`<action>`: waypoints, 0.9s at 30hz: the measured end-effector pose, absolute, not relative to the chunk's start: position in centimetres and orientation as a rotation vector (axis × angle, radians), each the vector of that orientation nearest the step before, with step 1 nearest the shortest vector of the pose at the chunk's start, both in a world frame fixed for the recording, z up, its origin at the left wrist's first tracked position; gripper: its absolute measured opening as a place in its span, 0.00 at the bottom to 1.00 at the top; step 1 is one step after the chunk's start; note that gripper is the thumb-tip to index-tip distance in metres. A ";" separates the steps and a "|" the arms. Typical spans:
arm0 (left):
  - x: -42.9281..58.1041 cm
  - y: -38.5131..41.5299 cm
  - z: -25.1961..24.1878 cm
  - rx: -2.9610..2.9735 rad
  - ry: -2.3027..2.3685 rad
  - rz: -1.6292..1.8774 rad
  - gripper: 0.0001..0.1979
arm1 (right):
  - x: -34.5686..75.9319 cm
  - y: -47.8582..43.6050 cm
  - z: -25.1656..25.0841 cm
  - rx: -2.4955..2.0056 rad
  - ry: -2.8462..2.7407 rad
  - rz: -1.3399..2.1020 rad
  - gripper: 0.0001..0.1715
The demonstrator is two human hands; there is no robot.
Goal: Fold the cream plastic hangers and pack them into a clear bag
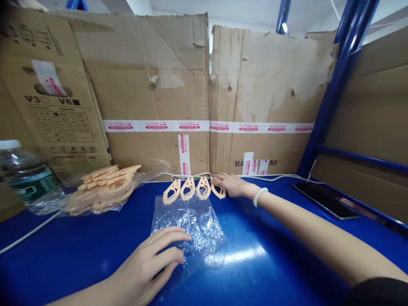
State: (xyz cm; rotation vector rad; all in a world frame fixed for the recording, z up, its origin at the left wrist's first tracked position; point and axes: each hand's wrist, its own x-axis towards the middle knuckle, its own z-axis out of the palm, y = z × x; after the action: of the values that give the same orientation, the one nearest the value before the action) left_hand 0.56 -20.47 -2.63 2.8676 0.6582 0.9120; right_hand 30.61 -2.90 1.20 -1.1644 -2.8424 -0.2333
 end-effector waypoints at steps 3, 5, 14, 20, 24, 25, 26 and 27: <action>0.4 -20.4 -2.7 2.926 0.664 0.936 0.14 | 31.3 -3.9 1.7 -1.210 -2.877 -0.221 0.38; 0.3 -20.3 -2.9 2.959 0.675 0.943 0.15 | 32.2 -5.1 2.3 -1.258 -2.899 -0.185 0.33; 0.6 -20.5 -2.6 3.054 0.652 0.944 0.16 | 36.4 -12.3 3.7 -1.405 -2.835 0.104 0.25; 0.7 -20.9 -2.2 3.000 0.618 1.004 0.19 | 37.5 -16.3 4.2 -1.154 -2.492 0.109 0.15; 0.9 -21.4 -2.0 2.929 0.558 1.017 0.20 | 35.6 -19.7 5.7 -1.085 -2.213 -0.154 0.11; 1.0 -21.5 -2.0 2.918 0.547 1.024 0.20 | 34.8 -20.8 6.3 -1.059 -2.161 -0.202 0.09; 1.0 -21.5 -2.0 2.910 0.541 1.027 0.21 | 33.8 -21.9 6.8 -1.015 -2.129 -0.239 0.07; 1.1 -21.5 -2.0 2.904 0.539 1.027 0.21 | 32.9 -23.2 7.3 -0.966 -2.127 -0.261 0.06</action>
State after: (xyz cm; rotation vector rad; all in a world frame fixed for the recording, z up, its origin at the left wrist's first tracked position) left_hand 1.06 -21.53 -1.98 2.9041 0.5386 1.0269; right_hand 32.88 -23.16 7.33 -0.9660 -2.1270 -0.2614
